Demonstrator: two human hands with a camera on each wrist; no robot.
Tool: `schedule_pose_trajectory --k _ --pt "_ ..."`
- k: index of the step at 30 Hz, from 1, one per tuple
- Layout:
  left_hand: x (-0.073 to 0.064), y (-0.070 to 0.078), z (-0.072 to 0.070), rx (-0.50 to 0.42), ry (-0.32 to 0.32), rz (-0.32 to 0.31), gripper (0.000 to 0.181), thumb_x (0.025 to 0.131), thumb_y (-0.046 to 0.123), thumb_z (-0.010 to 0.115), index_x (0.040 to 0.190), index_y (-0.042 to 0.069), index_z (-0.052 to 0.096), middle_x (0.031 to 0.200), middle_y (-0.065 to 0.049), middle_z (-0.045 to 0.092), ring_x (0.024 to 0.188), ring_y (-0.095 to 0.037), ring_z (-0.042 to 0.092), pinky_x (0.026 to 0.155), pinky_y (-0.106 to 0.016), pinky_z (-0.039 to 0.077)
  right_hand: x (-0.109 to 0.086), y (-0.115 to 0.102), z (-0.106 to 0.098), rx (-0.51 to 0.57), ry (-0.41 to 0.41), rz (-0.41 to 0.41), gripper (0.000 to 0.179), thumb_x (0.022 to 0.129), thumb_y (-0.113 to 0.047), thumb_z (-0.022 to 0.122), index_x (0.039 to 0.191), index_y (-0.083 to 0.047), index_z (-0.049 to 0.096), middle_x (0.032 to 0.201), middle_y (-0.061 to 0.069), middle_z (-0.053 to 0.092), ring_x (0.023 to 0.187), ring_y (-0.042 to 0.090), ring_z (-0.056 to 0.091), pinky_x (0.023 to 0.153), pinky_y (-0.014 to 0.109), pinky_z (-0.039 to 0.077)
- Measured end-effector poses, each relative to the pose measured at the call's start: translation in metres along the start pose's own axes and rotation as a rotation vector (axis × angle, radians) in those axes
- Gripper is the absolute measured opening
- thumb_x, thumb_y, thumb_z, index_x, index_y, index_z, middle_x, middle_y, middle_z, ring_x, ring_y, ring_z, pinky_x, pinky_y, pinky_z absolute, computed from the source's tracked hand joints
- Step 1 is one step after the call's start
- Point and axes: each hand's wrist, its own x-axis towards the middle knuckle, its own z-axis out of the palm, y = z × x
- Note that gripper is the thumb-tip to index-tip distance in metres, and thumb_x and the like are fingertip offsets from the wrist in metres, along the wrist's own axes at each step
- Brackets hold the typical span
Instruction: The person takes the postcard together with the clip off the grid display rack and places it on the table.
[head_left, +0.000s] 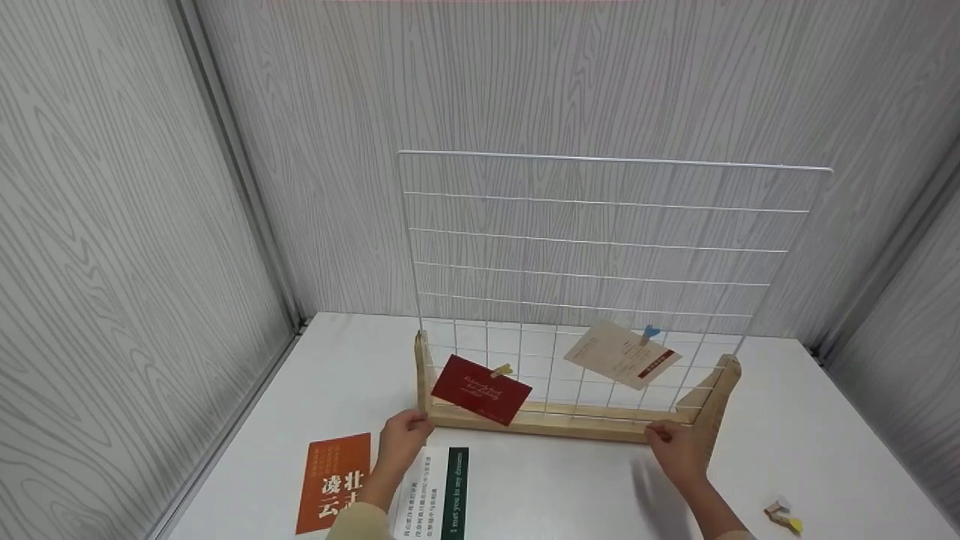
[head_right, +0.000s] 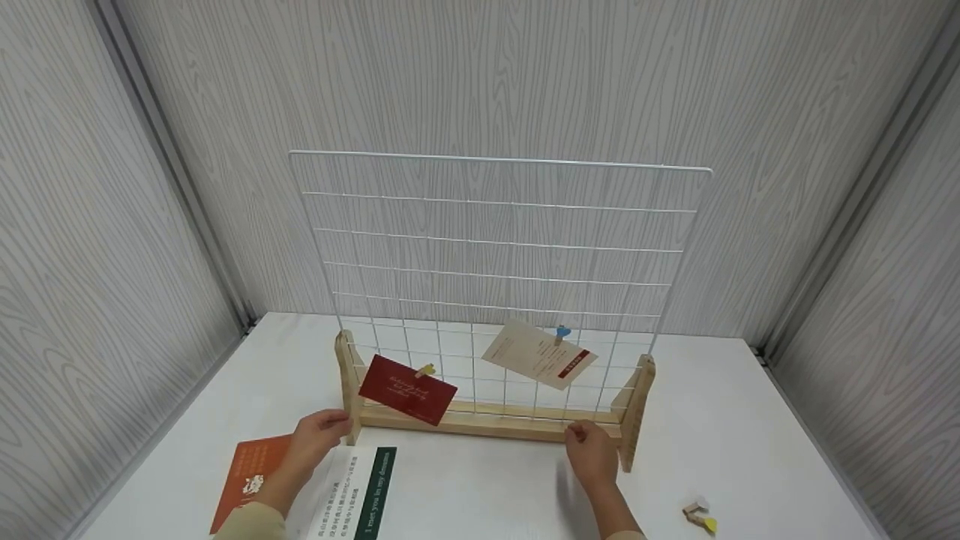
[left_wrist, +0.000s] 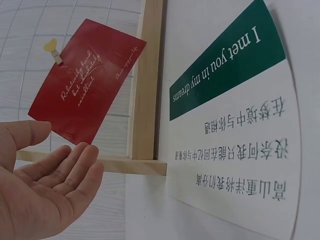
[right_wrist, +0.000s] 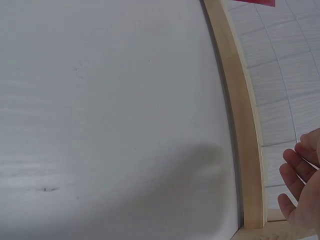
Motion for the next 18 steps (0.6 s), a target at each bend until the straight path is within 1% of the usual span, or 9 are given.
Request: schedule_pose_trajectory --k 3,7,10,15,18 --pt "0.003 0.002 0.003 0.009 0.014 0.03 0.028 0.08 0.009 0.056 0.103 -0.007 0.056 0.091 -0.014 0.059 0.084 -0.026 0.056 0.071 -0.036 0.046 0.0 -0.004 0.007 -0.012 0.001 -0.024 0.012 0.079 -0.006 0.058 0.084 0.004 0.063 0.073 0.007 0.06 0.068 0.02 0.054 0.055 0.027 0.043" --pt "0.006 0.005 0.005 0.026 0.03 0.083 0.026 0.08 0.008 0.056 0.101 -0.007 0.057 0.09 -0.015 0.059 0.084 -0.027 0.056 0.071 -0.036 0.046 0.0 -0.011 0.016 0.016 -0.021 -0.033 0.011 0.079 -0.007 0.058 0.083 0.002 0.063 0.073 0.005 0.059 0.068 0.019 0.053 0.056 0.028 0.043" --pt "0.009 0.008 0.007 0.015 0.032 0.095 0.028 0.08 0.008 0.057 0.102 -0.008 0.056 0.091 -0.015 0.059 0.085 -0.027 0.056 0.07 -0.035 0.046 0.001 -0.018 0.023 0.032 -0.029 -0.046 0.009 0.079 -0.006 0.058 0.081 0.001 0.063 0.071 0.004 0.059 0.067 0.018 0.053 0.056 0.029 0.042" --pt "0.013 0.009 0.01 -0.004 0.039 0.089 0.031 0.08 0.008 0.056 0.104 -0.01 0.054 0.092 -0.016 0.059 0.086 -0.027 0.056 0.071 -0.034 0.046 0.006 -0.03 0.035 0.052 -0.036 -0.075 0.006 0.078 -0.005 0.059 0.079 0.0 0.063 0.07 0.003 0.058 0.065 0.016 0.052 0.056 0.028 0.042" --pt "0.015 0.009 0.011 0.006 0.051 0.103 0.03 0.08 0.008 0.056 0.103 -0.01 0.055 0.091 -0.016 0.059 0.084 -0.027 0.056 0.07 -0.034 0.046 0.007 -0.039 0.04 0.065 -0.046 -0.096 0.005 0.078 -0.004 0.059 0.079 0.0 0.063 0.07 0.003 0.058 0.064 0.016 0.053 0.055 0.029 0.043"
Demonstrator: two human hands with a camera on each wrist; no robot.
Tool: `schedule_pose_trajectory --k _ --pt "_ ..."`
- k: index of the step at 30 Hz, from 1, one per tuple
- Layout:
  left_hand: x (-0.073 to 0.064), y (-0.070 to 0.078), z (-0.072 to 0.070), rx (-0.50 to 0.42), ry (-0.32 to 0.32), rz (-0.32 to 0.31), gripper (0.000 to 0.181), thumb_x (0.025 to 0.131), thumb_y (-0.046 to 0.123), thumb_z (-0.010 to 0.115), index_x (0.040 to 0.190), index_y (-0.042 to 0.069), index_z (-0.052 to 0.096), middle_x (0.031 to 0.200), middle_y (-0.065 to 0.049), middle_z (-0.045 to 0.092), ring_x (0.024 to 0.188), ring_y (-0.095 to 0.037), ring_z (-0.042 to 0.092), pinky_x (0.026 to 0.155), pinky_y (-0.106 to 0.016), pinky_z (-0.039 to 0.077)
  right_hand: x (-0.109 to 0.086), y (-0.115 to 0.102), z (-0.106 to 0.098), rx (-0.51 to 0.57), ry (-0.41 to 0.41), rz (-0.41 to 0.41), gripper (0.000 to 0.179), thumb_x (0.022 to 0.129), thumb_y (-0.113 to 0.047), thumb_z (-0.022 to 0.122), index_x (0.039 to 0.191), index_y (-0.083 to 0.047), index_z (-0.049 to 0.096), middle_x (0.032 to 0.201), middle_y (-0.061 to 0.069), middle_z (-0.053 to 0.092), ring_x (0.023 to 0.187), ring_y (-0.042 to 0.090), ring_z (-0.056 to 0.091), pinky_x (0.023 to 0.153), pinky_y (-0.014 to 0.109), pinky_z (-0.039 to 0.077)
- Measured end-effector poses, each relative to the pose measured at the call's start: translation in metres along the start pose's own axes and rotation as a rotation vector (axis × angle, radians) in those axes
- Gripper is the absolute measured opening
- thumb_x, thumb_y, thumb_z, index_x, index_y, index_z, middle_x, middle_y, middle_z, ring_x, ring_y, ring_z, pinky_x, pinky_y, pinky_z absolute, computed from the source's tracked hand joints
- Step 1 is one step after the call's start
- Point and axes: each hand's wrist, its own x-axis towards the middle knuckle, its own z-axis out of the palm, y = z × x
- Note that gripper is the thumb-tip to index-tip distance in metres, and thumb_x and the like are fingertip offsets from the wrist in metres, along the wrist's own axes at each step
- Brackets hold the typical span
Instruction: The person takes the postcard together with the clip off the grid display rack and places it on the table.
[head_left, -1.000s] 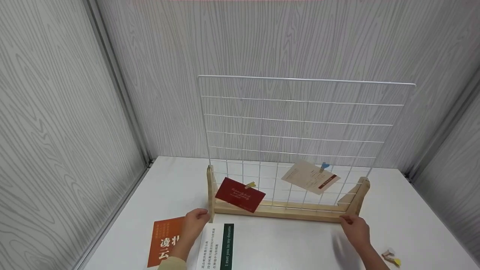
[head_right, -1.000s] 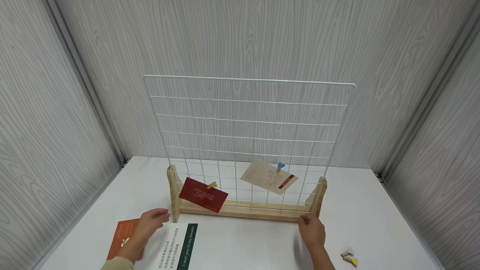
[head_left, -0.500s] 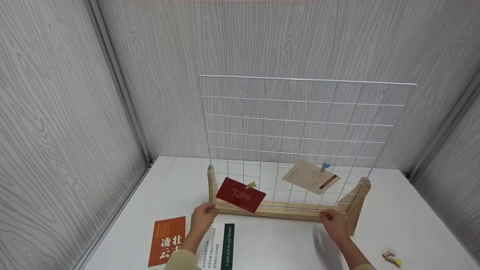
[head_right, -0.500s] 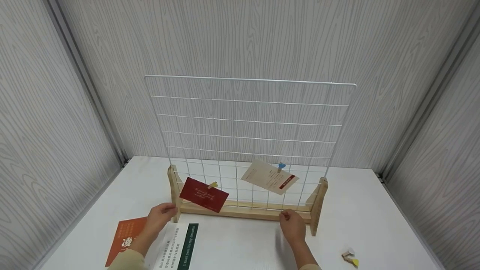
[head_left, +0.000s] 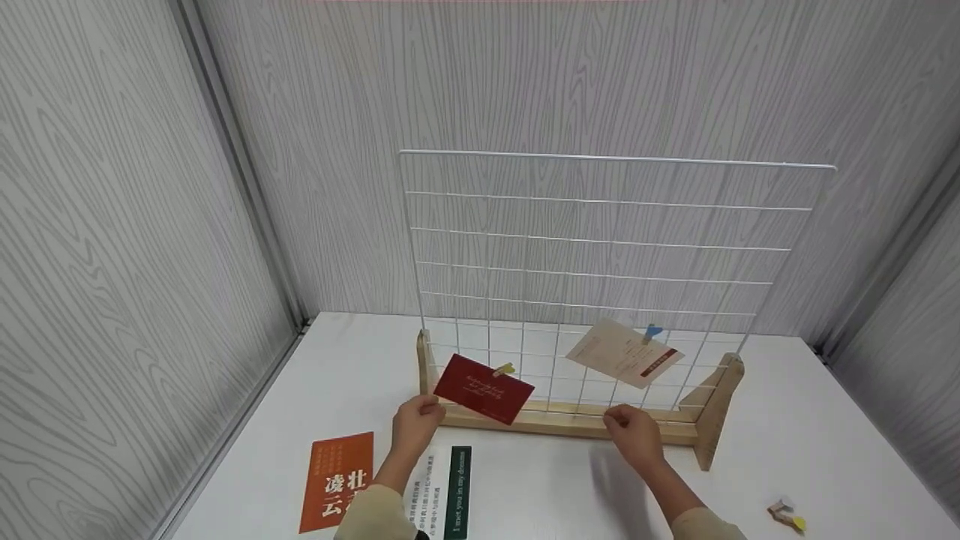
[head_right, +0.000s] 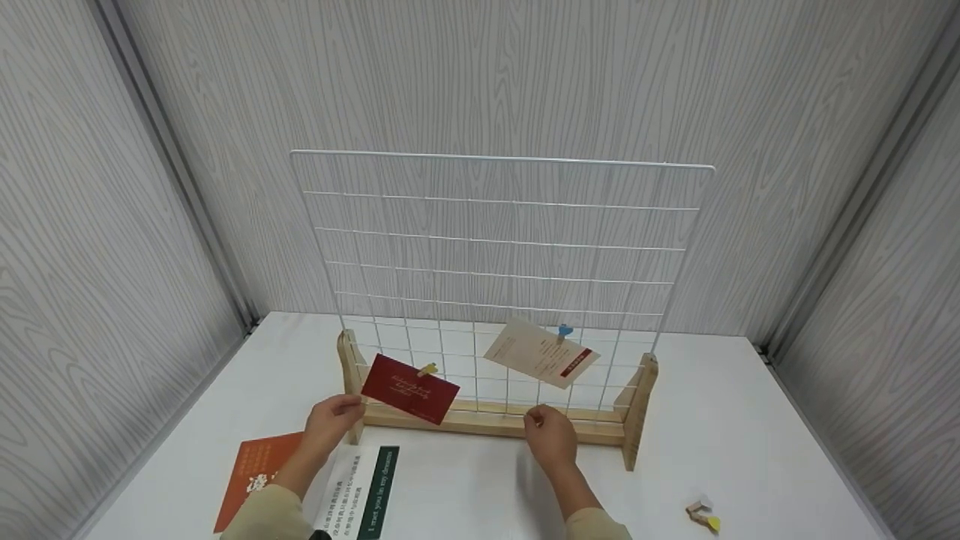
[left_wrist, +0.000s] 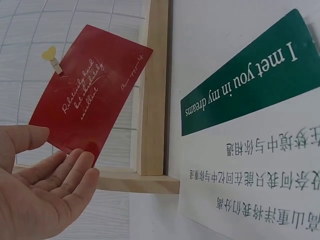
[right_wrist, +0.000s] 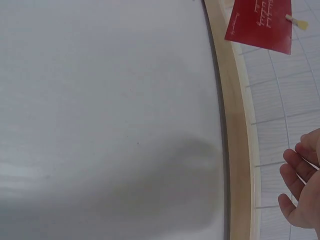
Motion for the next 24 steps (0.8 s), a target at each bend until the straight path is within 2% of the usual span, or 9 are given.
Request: schedule_pose_trajectory --k 3,20,24 --pt "0.002 0.001 0.001 0.003 0.015 0.005 0.028 0.079 0.007 0.056 0.101 -0.01 0.056 0.09 -0.016 0.06 0.083 -0.026 0.056 0.069 -0.034 0.047 0.002 -0.008 0.004 0.005 -0.017 -0.021 0.006 0.078 -0.004 0.059 0.08 0.001 0.063 0.07 0.003 0.058 0.063 0.016 0.053 0.055 0.029 0.043" --pt "0.014 0.012 0.01 -0.033 0.056 0.075 0.023 0.079 0.004 0.058 0.098 -0.009 0.057 0.09 -0.017 0.059 0.086 -0.028 0.056 0.07 -0.035 0.046 0.018 -0.049 0.024 -0.025 -0.08 -0.032 0.007 0.08 -0.006 0.056 0.082 -0.002 0.062 0.073 0.003 0.058 0.063 0.015 0.05 0.056 0.029 0.042" --pt "0.015 0.015 0.012 -0.035 0.089 0.101 0.021 0.077 0.002 0.059 0.095 -0.009 0.058 0.089 -0.018 0.06 0.085 -0.029 0.056 0.072 -0.036 0.046 0.021 -0.059 0.031 -0.04 -0.063 -0.081 0.005 0.079 -0.006 0.058 0.079 -0.003 0.062 0.07 0.001 0.057 0.062 0.014 0.05 0.057 0.031 0.042"
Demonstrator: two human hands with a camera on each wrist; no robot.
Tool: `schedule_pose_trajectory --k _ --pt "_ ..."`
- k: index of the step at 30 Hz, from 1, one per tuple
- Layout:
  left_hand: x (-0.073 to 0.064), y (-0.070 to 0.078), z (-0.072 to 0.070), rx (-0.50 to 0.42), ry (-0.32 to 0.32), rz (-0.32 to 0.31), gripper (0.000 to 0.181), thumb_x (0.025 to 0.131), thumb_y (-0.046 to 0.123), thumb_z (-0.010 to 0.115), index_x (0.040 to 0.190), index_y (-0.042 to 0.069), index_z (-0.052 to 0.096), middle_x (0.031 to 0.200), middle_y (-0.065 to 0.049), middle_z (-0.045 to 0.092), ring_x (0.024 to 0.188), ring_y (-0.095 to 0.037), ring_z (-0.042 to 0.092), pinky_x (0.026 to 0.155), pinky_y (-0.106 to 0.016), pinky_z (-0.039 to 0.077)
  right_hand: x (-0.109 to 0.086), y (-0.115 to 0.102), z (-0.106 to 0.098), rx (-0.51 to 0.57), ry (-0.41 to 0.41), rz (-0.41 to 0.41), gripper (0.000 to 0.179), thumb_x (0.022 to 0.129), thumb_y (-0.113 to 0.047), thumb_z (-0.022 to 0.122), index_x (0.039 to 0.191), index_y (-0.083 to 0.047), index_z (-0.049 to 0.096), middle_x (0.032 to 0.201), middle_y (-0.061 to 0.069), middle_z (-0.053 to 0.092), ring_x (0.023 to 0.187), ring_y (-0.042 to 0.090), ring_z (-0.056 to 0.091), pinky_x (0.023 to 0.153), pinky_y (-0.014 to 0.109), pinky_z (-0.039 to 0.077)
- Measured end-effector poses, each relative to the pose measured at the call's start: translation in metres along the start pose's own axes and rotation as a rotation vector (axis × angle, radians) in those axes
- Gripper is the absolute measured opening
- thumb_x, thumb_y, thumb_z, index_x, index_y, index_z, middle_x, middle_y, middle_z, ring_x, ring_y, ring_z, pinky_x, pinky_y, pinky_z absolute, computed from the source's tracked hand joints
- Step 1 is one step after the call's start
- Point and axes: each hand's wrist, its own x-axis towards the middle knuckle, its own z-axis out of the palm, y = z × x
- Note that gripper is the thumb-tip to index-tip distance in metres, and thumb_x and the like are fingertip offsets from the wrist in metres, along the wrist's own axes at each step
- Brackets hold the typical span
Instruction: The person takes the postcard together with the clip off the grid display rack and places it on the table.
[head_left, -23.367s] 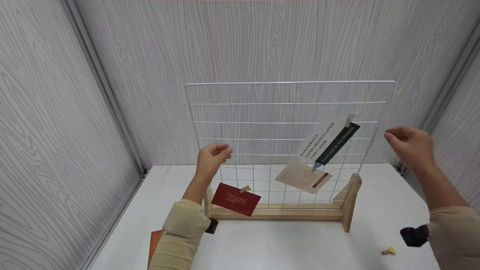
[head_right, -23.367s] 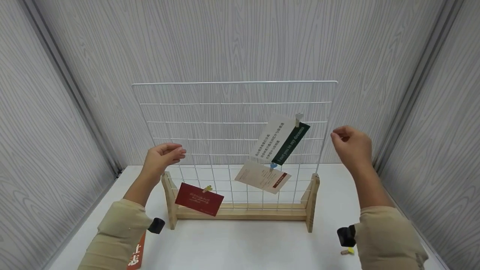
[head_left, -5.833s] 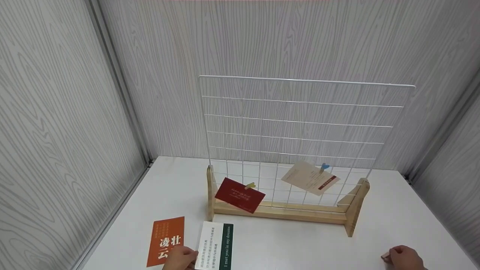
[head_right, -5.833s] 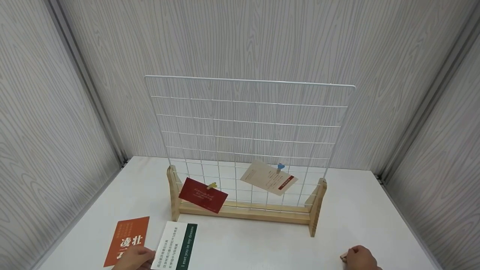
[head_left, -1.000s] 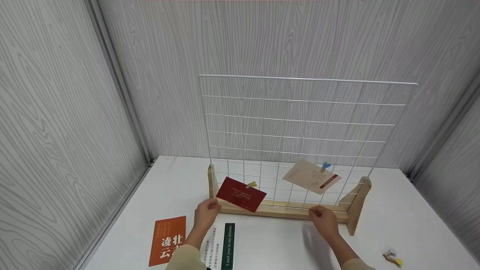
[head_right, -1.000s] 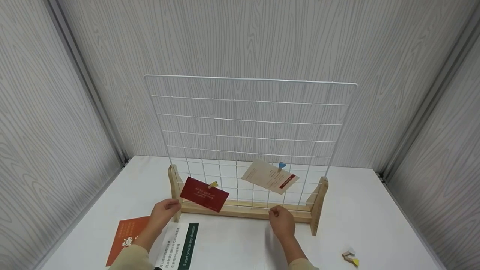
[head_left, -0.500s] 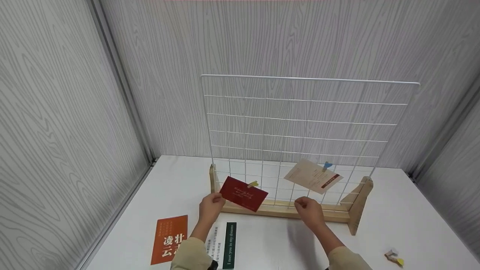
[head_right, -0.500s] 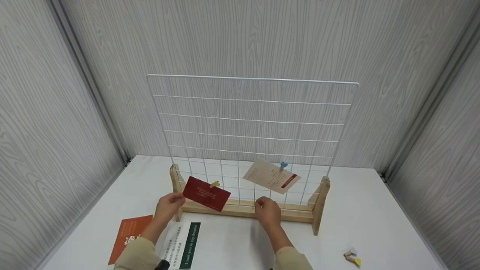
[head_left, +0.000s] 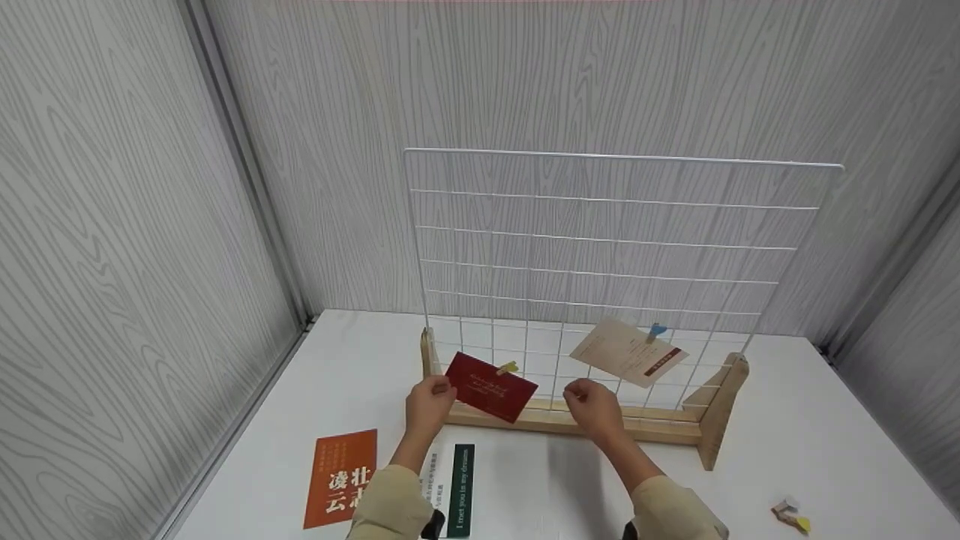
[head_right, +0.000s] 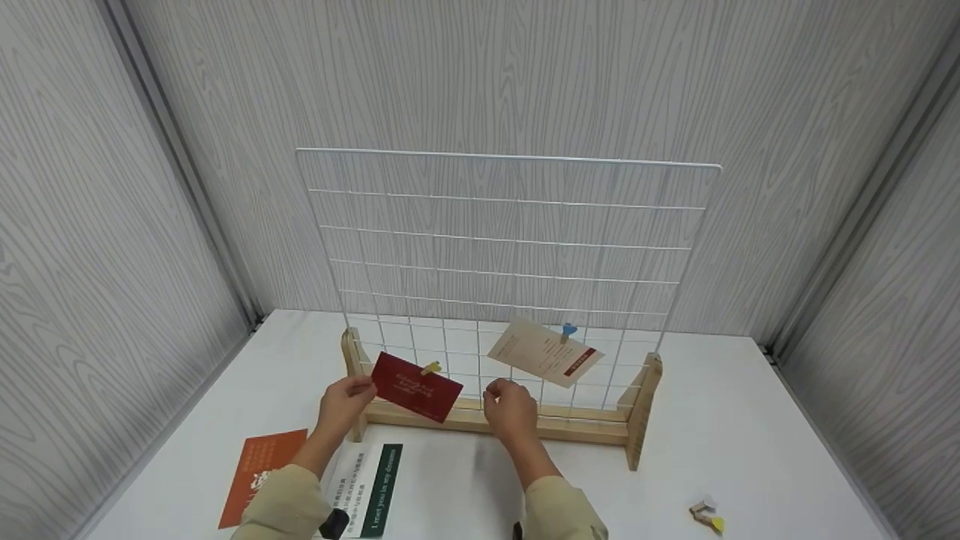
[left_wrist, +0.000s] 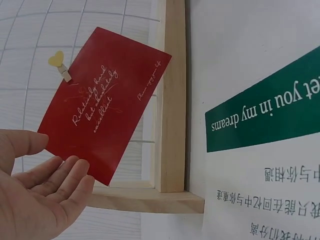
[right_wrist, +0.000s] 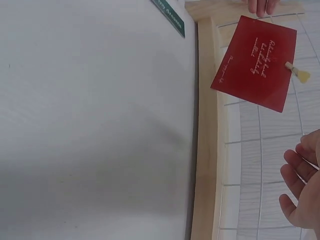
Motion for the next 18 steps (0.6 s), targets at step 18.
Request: schedule_pose_trajectory --k 18 --pt "0.01 0.005 0.01 0.016 0.078 0.03 0.018 0.077 0.001 0.058 0.093 -0.007 0.058 0.091 -0.018 0.059 0.084 -0.027 0.057 0.072 -0.034 0.047 0.012 -0.037 0.02 -0.036 -0.009 -0.099 0.005 0.079 -0.009 0.059 0.081 -0.006 0.063 0.076 0.001 0.058 0.072 0.017 0.052 0.063 0.033 0.043"
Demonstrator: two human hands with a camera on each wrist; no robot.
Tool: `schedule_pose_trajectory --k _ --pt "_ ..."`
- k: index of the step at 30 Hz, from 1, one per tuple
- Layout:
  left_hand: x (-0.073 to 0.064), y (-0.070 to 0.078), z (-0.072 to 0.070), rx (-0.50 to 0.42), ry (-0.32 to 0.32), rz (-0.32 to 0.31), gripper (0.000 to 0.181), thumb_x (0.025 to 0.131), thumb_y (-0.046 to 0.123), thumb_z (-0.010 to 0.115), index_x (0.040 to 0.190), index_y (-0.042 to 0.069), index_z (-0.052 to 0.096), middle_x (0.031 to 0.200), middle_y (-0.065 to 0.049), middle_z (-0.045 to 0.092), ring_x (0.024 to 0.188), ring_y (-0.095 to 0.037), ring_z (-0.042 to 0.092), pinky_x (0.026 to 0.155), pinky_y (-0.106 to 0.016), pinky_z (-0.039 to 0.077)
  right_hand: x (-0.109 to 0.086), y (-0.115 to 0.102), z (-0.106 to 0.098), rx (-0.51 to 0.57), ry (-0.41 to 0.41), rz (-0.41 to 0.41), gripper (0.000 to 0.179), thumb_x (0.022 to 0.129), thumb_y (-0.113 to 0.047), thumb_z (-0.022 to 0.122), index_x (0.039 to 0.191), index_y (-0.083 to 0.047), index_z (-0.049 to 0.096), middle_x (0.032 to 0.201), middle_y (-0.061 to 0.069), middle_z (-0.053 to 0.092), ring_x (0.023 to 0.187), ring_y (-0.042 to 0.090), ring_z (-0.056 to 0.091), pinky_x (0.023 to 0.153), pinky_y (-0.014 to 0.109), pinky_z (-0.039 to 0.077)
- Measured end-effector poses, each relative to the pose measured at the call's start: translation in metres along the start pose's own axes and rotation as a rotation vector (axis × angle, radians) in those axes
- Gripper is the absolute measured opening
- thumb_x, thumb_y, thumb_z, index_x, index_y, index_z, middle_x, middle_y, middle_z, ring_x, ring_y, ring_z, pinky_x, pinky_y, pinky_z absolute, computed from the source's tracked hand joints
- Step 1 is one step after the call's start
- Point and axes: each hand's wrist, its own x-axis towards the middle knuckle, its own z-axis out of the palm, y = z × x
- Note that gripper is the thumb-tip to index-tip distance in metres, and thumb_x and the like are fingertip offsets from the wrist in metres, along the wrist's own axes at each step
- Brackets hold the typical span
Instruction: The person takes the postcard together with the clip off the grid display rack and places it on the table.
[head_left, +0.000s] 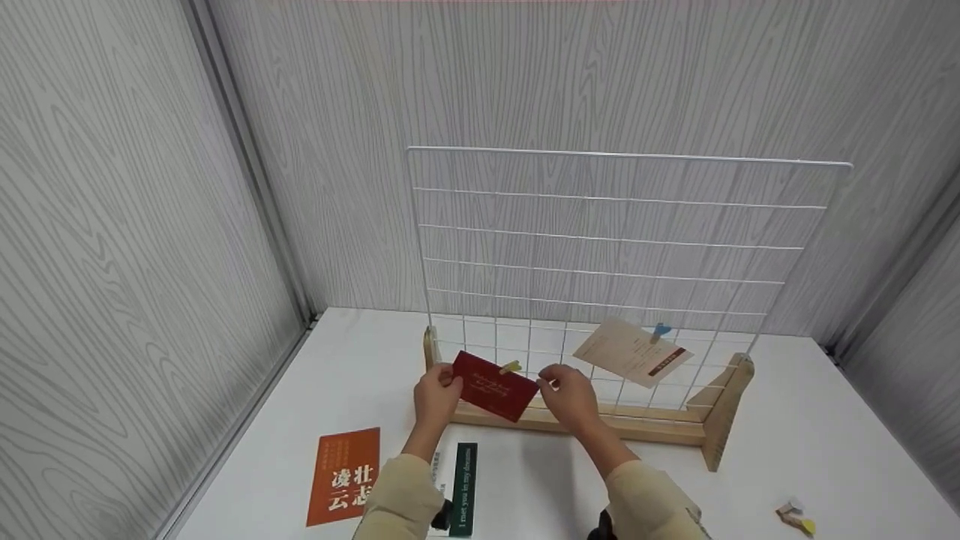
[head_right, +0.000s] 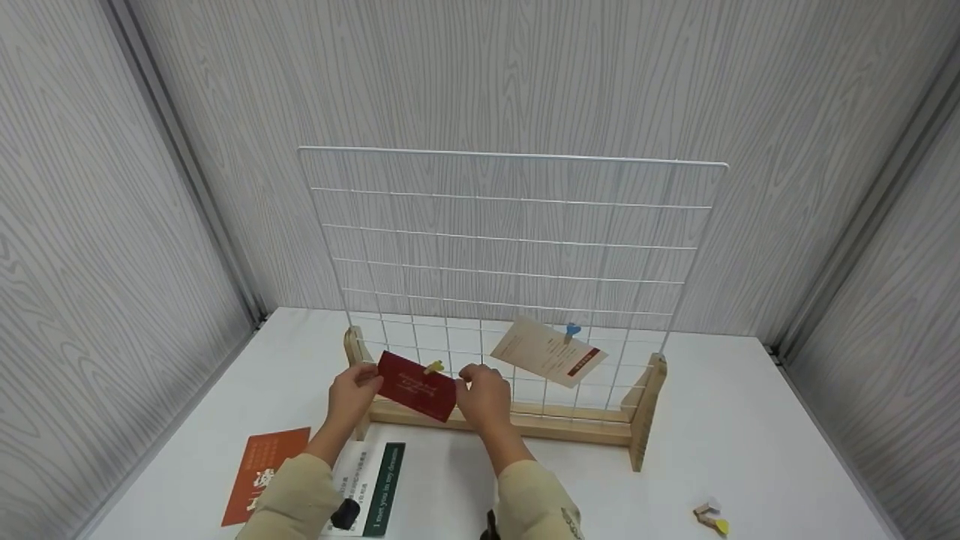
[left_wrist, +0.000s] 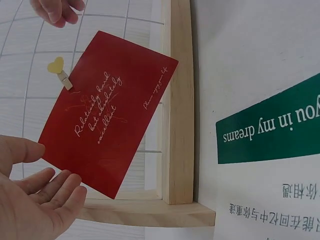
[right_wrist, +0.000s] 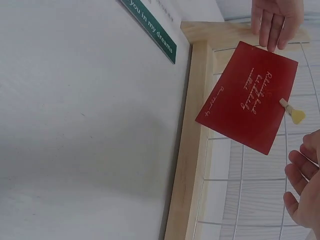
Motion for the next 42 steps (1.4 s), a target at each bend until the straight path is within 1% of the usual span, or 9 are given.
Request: schedule_pose_trajectory --k 3,8,12,18,24,29,35,38,42 --pt "0.0 0.001 0.0 -0.006 0.015 -0.002 0.019 0.078 0.001 0.058 0.095 -0.007 0.058 0.091 -0.018 0.059 0.084 -0.027 0.057 0.072 -0.034 0.047 0.001 -0.005 0.003 0.004 0.001 -0.001 0.007 0.079 -0.01 0.059 0.082 -0.005 0.063 0.076 0.001 0.058 0.072 0.017 0.052 0.063 0.033 0.043" --pt "0.001 0.003 0.001 0.0 0.066 0.018 0.021 0.077 0.0 0.058 0.096 -0.008 0.057 0.093 -0.02 0.059 0.086 -0.029 0.057 0.073 -0.035 0.046 0.003 -0.01 0.007 0.027 -0.019 0.017 0.012 0.079 -0.011 0.059 0.086 -0.003 0.063 0.08 0.002 0.058 0.075 0.018 0.052 0.064 0.033 0.043" --pt "0.002 0.007 0.003 -0.011 0.076 0.022 0.021 0.078 0.001 0.057 0.097 -0.007 0.057 0.097 -0.021 0.058 0.089 -0.03 0.056 0.075 -0.036 0.046 0.006 -0.014 0.01 0.032 -0.015 0.008 0.013 0.079 -0.011 0.059 0.088 -0.003 0.063 0.084 0.005 0.059 0.076 0.021 0.054 0.064 0.033 0.043" --pt "0.004 0.011 0.006 -0.013 0.081 0.011 0.02 0.078 0.001 0.057 0.097 -0.007 0.057 0.097 -0.021 0.058 0.09 -0.03 0.055 0.076 -0.036 0.045 0.01 -0.023 0.013 -0.024 -0.023 -0.015 0.013 0.079 -0.01 0.059 0.09 -0.005 0.063 0.087 0.005 0.06 0.076 0.018 0.053 0.065 0.033 0.044" --pt "0.005 0.013 0.007 0.0 0.103 0.02 0.019 0.078 0.0 0.057 0.095 -0.007 0.058 0.096 -0.021 0.059 0.091 -0.031 0.055 0.077 -0.038 0.044 0.011 -0.029 0.014 -0.065 -0.032 0.005 0.017 0.081 -0.011 0.058 0.095 -0.005 0.063 0.093 0.007 0.06 0.078 0.018 0.054 0.067 0.033 0.045" --pt "0.007 0.011 0.008 0.008 0.116 0.024 0.018 0.077 0.0 0.058 0.094 -0.007 0.059 0.094 -0.02 0.059 0.088 -0.03 0.056 0.076 -0.038 0.045 0.011 -0.031 0.015 -0.074 -0.048 -0.001 0.021 0.081 -0.011 0.058 0.101 -0.004 0.061 0.097 0.01 0.06 0.082 0.021 0.057 0.069 0.034 0.046" --pt "0.008 0.009 0.008 0.002 0.105 0.017 0.019 0.078 0.001 0.056 0.095 -0.007 0.059 0.095 -0.02 0.059 0.089 -0.03 0.056 0.075 -0.037 0.045 0.011 -0.034 0.018 -0.164 -0.069 -0.014 0.025 0.081 -0.013 0.058 0.104 -0.005 0.06 0.099 0.008 0.061 0.088 0.021 0.057 0.074 0.036 0.045" --pt "0.007 0.009 0.007 0.006 0.102 0.007 0.02 0.079 0.001 0.056 0.096 -0.007 0.059 0.096 -0.02 0.059 0.09 -0.03 0.056 0.075 -0.036 0.046 0.011 -0.036 0.02 -0.225 -0.081 -0.041 0.027 0.081 -0.012 0.059 0.106 -0.005 0.059 0.098 0.007 0.061 0.089 0.022 0.057 0.076 0.037 0.044" --pt "0.007 0.01 0.006 0.02 0.098 0.04 0.02 0.079 0.0 0.055 0.097 -0.008 0.058 0.095 -0.021 0.059 0.09 -0.03 0.056 0.075 -0.036 0.045 0.01 -0.039 0.022 -0.293 -0.09 -0.102 0.023 0.08 -0.011 0.059 0.103 -0.006 0.059 0.102 0.007 0.06 0.089 0.023 0.056 0.073 0.038 0.045"
